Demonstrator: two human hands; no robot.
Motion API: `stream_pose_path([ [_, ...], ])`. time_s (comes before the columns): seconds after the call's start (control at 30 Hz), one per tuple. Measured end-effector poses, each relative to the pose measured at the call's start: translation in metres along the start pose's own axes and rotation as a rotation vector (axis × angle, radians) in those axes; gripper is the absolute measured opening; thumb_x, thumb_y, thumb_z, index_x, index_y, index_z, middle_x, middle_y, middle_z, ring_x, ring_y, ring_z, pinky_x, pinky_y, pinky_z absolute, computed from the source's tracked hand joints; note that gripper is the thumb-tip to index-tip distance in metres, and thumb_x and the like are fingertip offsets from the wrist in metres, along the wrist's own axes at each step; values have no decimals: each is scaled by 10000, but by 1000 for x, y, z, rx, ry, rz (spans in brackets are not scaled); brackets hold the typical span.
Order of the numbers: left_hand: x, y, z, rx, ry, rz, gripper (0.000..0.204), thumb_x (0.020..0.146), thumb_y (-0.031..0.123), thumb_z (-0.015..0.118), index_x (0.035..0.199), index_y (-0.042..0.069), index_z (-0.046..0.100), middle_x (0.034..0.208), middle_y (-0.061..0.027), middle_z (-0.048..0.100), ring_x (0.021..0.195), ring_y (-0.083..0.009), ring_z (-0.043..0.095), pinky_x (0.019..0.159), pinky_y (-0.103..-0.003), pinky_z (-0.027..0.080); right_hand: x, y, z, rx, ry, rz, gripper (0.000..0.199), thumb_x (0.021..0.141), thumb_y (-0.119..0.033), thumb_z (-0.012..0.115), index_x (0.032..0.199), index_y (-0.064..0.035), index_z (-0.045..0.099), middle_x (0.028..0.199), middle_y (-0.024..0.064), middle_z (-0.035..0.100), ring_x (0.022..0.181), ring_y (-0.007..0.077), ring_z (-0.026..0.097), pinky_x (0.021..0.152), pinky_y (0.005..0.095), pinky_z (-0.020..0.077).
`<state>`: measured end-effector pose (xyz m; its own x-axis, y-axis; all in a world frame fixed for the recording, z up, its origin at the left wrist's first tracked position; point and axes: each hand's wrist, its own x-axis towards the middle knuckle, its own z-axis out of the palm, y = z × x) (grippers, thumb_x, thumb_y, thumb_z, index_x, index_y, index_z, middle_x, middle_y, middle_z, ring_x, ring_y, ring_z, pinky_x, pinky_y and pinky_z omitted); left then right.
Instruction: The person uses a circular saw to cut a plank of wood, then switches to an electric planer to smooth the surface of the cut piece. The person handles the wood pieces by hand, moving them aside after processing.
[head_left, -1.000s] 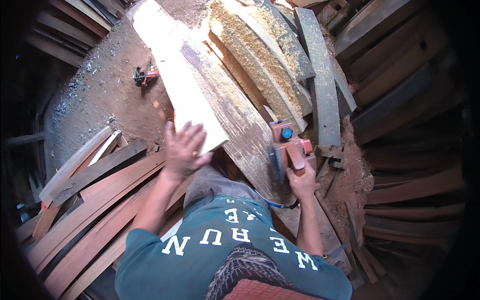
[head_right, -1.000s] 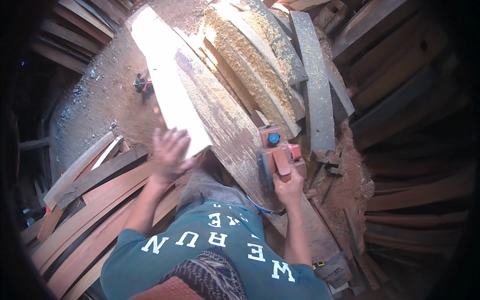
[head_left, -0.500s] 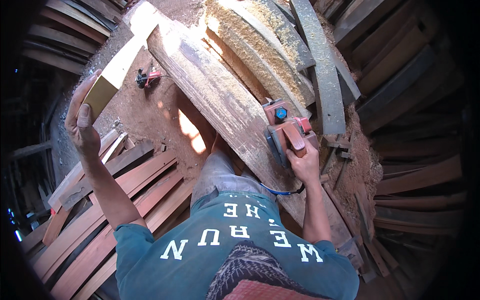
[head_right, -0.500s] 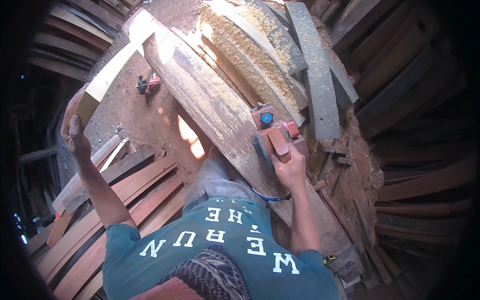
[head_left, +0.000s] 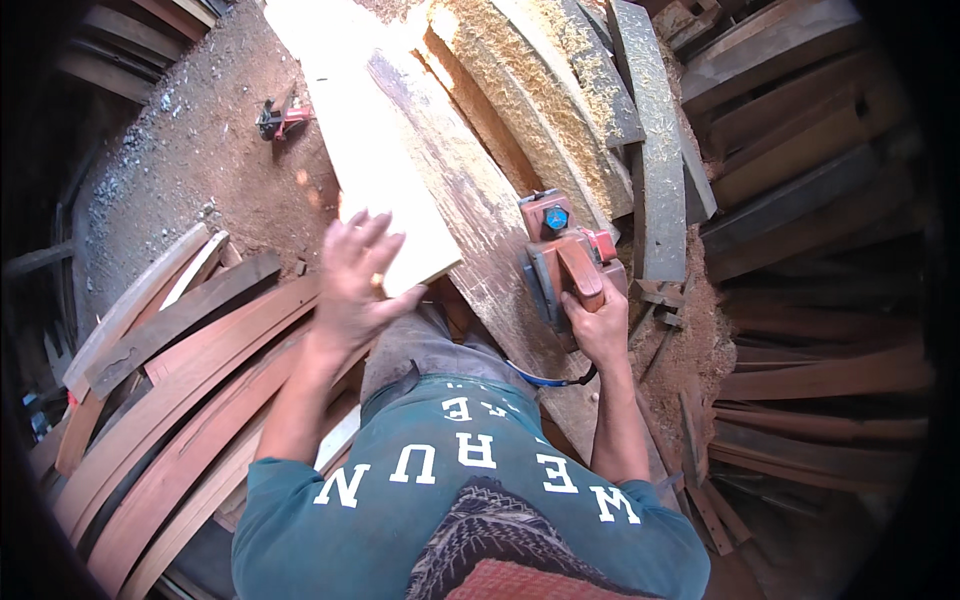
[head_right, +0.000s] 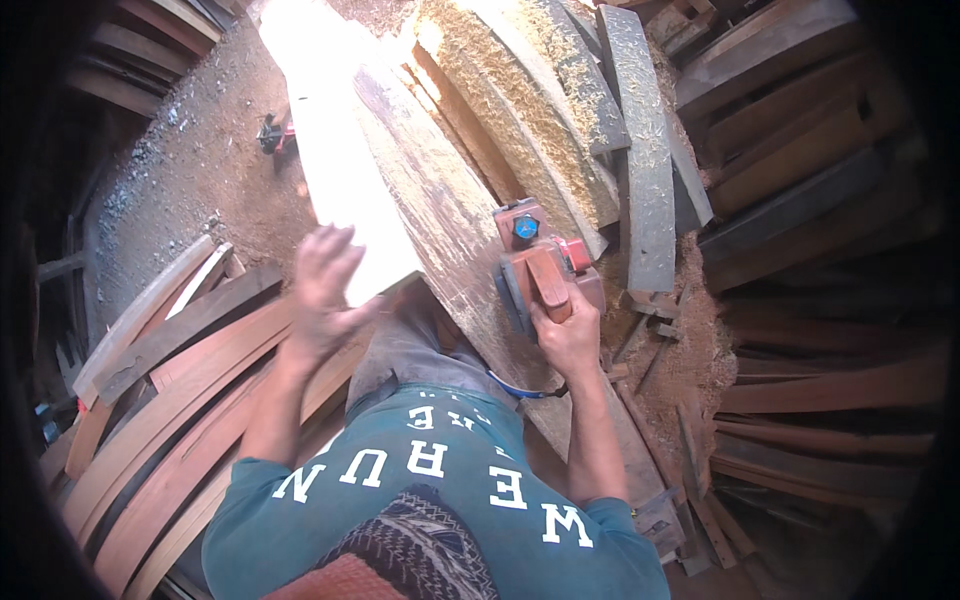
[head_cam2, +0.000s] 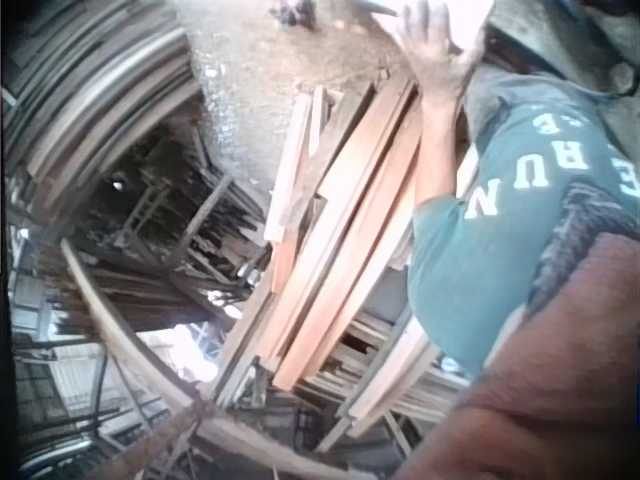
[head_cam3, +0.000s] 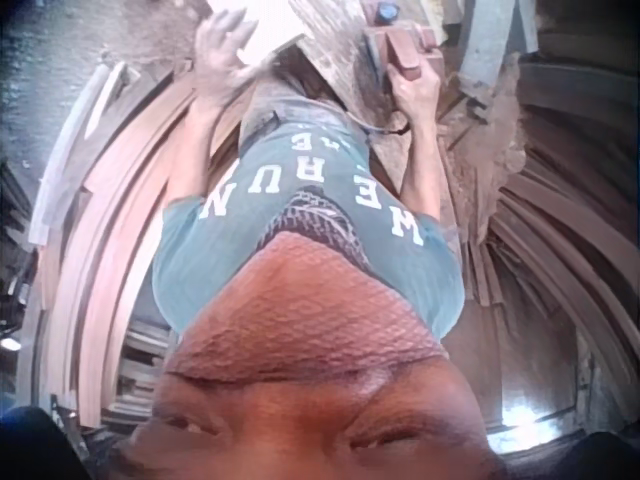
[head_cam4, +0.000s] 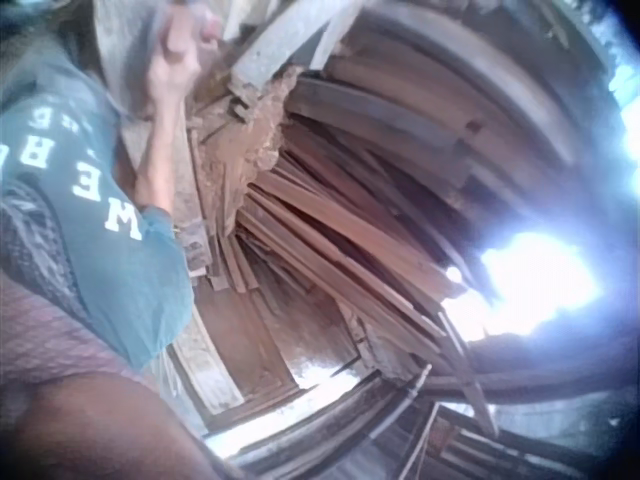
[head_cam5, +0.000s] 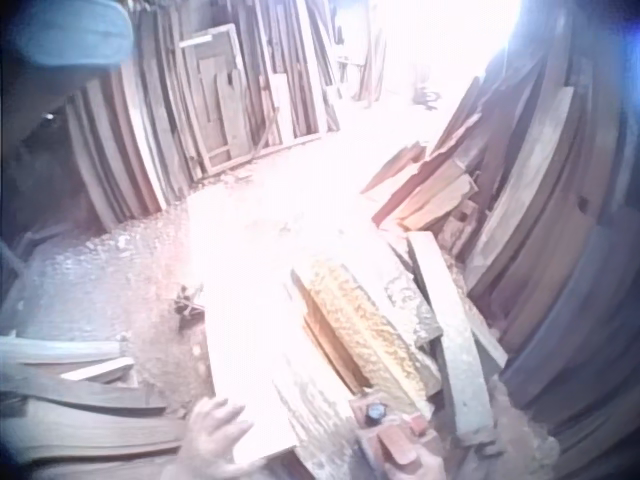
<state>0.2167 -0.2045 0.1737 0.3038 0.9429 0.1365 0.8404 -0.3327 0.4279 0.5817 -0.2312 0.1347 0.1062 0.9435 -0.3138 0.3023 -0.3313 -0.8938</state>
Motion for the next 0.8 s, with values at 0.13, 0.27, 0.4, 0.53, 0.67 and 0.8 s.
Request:
stream_pose_path([
  [0.13, -33, -13, 127, 45, -72, -101, 725, 806, 507, 865, 1425, 189, 663, 1636, -121, 443, 1547, -377, 348, 1253, -687, 226, 3, -1, 14, -47, -97, -3, 346, 916, -26, 774, 1246, 36, 692, 1130, 110, 769, 1052, 152, 704, 947, 334, 554],
  [0.27, -24, -31, 156, -96, -63, -201, 689, 871, 364, 851, 1452, 85, 607, 1618, -205, 431, 1528, -433, 360, 1242, -599, 328, 6, -1, 40, -131, -194, 32, 333, 908, -38, 783, 1225, 17, 697, 1097, 94, 775, 1001, 149, 711, 907, 337, 572],
  [0.4, -27, -43, 155, -403, 62, -582, 602, 958, 153, 699, 1511, 17, 504, 1548, -247, 484, 1455, -413, 458, 1242, -494, 370, -2, 17, 68, -206, -229, 20, 226, 899, -54, 779, 1107, 5, 711, 978, 115, 781, 932, 169, 741, 854, 353, 584],
  [0.53, -59, -56, 166, -1027, -221, -977, 850, 953, 81, 678, 1682, 34, 244, 1409, -241, 636, 1163, -231, 671, 1027, -378, 548, 4, 13, 98, -140, -217, -36, 190, 875, -62, 763, 1034, 4, 684, 901, 208, 756, 898, 333, 774, 779, 417, 592],
  [0.67, -52, -39, 172, -1127, -354, -1065, 995, 920, 142, 781, 1700, 32, 173, 1343, -236, 655, 1035, -243, 715, 928, -390, 586, 51, -21, 129, -172, -239, -34, 213, 855, -59, 738, 1049, 11, 687, 916, 275, 754, 941, 414, 782, 782, 452, 601],
  [0.8, -44, -43, 181, -961, -344, -1012, 1066, 902, 193, 821, 1683, -26, 130, 1033, -212, 757, 915, -300, 761, 847, -408, 601, 121, -56, 178, -235, -253, -61, 189, 893, -62, 712, 1063, 20, 703, 898, 205, 763, 868, 243, 768, 789, 389, 586],
])
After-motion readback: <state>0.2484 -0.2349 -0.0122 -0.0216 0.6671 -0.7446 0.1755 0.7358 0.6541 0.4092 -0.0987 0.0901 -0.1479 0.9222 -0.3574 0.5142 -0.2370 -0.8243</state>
